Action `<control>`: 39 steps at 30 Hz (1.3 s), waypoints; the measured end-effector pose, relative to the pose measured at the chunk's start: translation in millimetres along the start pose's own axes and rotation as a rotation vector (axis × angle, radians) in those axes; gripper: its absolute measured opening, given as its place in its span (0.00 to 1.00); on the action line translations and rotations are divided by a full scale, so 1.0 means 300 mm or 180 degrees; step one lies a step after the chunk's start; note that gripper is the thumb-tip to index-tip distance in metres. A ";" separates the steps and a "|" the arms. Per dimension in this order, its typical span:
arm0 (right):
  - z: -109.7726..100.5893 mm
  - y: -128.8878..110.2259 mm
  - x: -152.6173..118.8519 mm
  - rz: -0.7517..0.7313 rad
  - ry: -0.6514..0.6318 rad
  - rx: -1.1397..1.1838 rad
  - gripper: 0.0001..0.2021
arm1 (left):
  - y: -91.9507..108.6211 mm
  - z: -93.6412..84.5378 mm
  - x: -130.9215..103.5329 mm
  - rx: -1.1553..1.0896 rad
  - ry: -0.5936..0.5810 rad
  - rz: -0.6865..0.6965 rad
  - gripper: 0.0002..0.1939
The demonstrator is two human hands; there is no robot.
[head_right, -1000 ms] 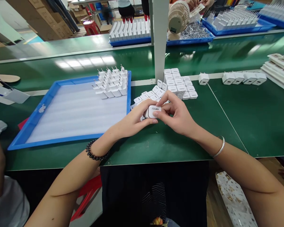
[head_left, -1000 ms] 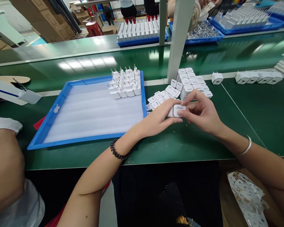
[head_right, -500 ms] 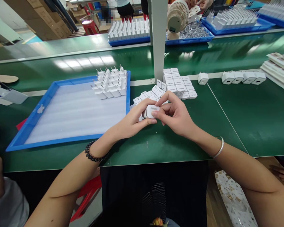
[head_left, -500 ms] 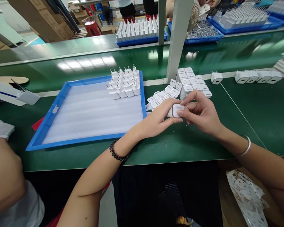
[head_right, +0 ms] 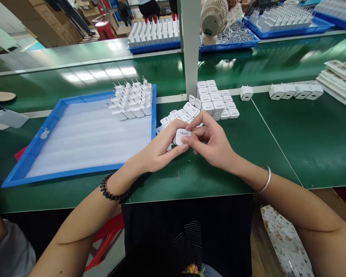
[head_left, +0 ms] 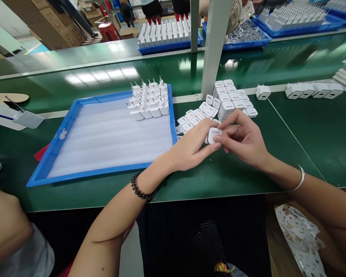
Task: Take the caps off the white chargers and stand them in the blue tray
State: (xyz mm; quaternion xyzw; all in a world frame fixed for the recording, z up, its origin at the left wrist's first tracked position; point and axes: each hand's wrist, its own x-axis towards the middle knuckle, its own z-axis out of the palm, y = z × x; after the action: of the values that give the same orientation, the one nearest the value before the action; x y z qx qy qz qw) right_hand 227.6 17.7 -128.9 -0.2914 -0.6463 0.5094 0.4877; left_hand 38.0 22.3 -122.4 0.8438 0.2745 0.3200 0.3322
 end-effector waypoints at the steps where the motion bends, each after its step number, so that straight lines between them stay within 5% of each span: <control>1: -0.001 0.000 0.000 0.0004 -0.0004 -0.0011 0.15 | -0.001 0.001 0.000 -0.0010 0.0010 0.0010 0.16; 9: 0.000 -0.009 0.002 -0.0007 -0.0031 0.0004 0.15 | -0.006 -0.004 -0.004 -0.0148 -0.0044 0.0216 0.20; 21: 0.008 -0.014 -0.008 -0.0133 0.0046 -0.0133 0.15 | -0.047 0.035 -0.016 0.0083 0.0492 0.0654 0.17; 39: 0.014 -0.012 -0.027 -0.0203 -0.0038 -0.0252 0.08 | -0.023 0.031 -0.010 -0.0579 0.0147 0.0444 0.16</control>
State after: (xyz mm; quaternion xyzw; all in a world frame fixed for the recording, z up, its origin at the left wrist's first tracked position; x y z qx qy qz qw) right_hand 227.0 8.0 -128.1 -0.2867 -0.6778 0.4693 0.4879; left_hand 41.0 20.9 -133.8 0.8196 0.1925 0.3853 0.3779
